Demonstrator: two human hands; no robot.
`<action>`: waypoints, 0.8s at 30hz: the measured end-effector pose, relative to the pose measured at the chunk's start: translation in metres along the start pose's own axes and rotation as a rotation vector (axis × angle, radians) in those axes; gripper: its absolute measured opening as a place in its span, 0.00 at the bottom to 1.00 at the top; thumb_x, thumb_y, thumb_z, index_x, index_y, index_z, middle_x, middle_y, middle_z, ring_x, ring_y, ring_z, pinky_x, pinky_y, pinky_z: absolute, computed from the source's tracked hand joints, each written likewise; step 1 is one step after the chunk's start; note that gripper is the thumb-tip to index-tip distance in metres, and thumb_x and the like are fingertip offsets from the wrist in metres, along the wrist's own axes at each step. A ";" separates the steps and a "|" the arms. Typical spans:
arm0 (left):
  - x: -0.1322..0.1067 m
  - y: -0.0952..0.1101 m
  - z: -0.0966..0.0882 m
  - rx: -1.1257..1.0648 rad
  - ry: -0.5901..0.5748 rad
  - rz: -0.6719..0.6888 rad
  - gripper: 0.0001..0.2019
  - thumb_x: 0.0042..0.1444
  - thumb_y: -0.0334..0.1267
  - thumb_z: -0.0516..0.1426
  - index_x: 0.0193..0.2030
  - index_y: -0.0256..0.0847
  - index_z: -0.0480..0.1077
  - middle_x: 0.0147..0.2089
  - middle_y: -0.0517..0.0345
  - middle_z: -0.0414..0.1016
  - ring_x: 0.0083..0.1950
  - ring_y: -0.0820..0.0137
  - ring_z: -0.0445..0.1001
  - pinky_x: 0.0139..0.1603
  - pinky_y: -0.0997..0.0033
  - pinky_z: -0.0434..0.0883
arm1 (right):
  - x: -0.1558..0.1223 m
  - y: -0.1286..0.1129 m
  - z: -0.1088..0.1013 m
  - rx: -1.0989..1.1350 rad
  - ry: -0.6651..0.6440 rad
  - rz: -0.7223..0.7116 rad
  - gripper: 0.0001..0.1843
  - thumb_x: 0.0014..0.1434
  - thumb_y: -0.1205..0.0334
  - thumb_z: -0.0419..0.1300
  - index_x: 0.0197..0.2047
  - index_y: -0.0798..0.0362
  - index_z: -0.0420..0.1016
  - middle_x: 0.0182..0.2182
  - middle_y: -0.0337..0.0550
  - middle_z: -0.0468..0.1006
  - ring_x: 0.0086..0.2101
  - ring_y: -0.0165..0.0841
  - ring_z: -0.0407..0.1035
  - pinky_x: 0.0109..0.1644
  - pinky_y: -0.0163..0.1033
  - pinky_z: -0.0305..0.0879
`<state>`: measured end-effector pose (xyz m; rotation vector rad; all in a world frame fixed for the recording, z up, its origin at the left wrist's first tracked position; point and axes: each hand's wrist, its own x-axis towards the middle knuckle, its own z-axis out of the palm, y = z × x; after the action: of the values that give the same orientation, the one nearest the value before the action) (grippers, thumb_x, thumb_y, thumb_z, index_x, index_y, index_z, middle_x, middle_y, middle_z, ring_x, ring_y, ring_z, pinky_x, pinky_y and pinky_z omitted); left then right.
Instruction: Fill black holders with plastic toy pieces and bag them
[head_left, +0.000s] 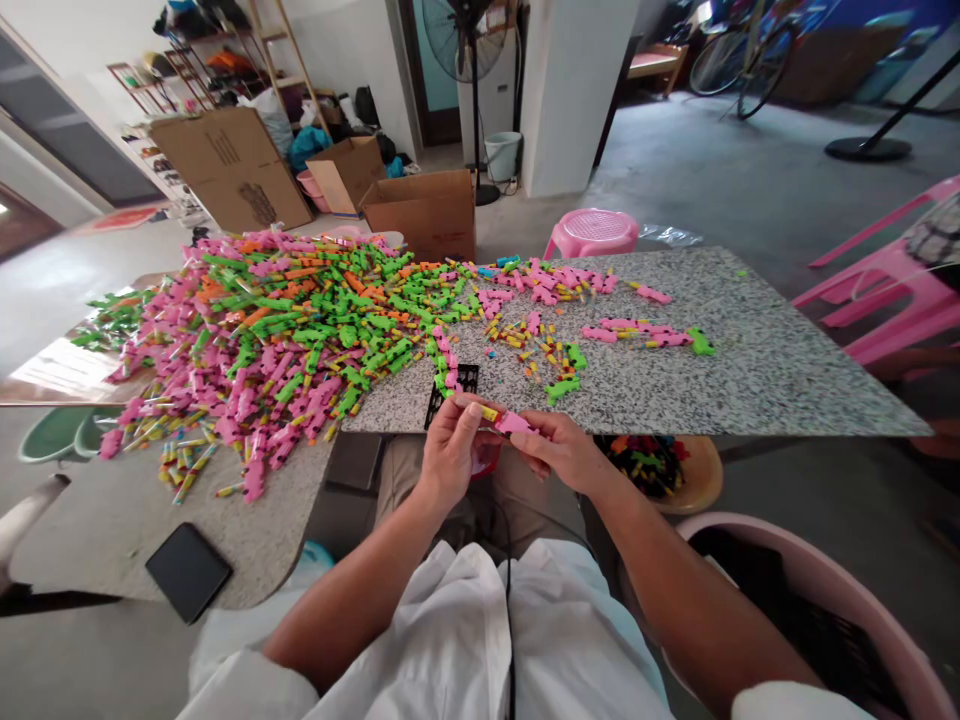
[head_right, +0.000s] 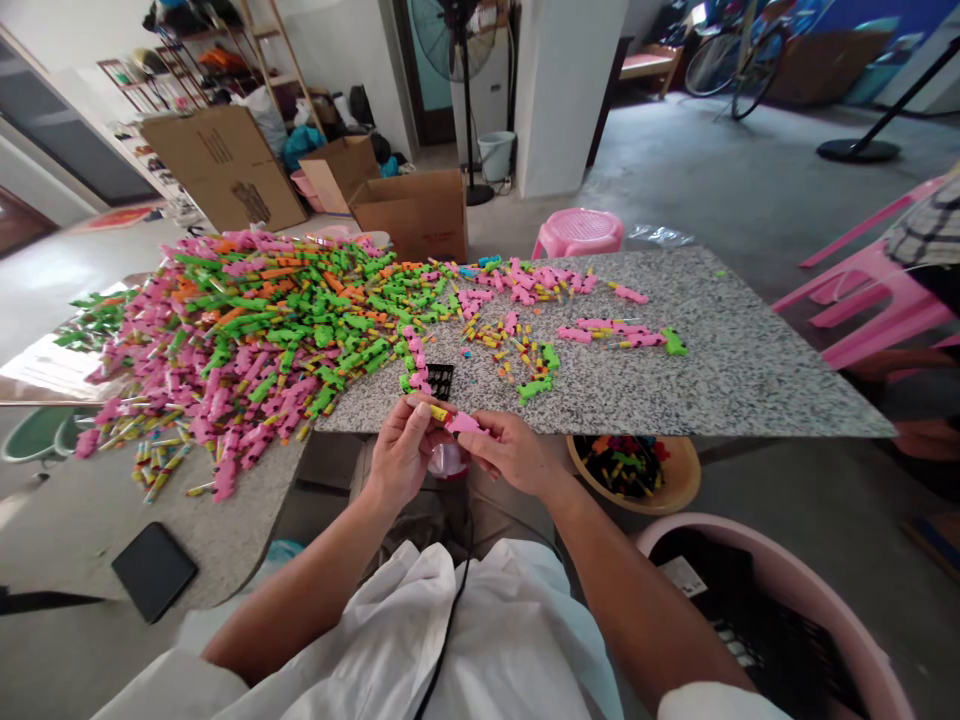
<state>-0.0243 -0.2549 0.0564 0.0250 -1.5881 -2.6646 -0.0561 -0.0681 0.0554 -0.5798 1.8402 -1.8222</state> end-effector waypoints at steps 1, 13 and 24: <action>0.000 0.000 0.000 0.008 -0.006 0.006 0.16 0.65 0.52 0.63 0.45 0.41 0.72 0.46 0.53 0.81 0.42 0.70 0.81 0.40 0.72 0.80 | 0.000 0.001 0.001 0.012 -0.004 0.001 0.20 0.68 0.43 0.62 0.35 0.52 0.72 0.19 0.33 0.67 0.19 0.26 0.59 0.24 0.33 0.54; 0.002 0.001 0.003 0.095 0.070 0.074 0.17 0.65 0.54 0.62 0.43 0.41 0.72 0.42 0.56 0.80 0.37 0.73 0.78 0.38 0.73 0.79 | -0.003 0.002 0.003 0.145 0.064 0.045 0.20 0.65 0.43 0.64 0.35 0.52 0.72 0.17 0.31 0.65 0.17 0.25 0.55 0.21 0.33 0.53; -0.001 -0.006 0.002 0.009 0.072 -0.022 0.17 0.63 0.54 0.64 0.43 0.42 0.72 0.41 0.56 0.80 0.39 0.70 0.80 0.35 0.73 0.79 | -0.001 0.006 0.016 0.194 0.083 0.073 0.22 0.62 0.40 0.64 0.34 0.51 0.71 0.16 0.31 0.64 0.16 0.26 0.55 0.19 0.34 0.53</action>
<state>-0.0239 -0.2506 0.0523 0.1377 -1.5871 -2.6409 -0.0451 -0.0798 0.0500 -0.3669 1.6880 -1.9730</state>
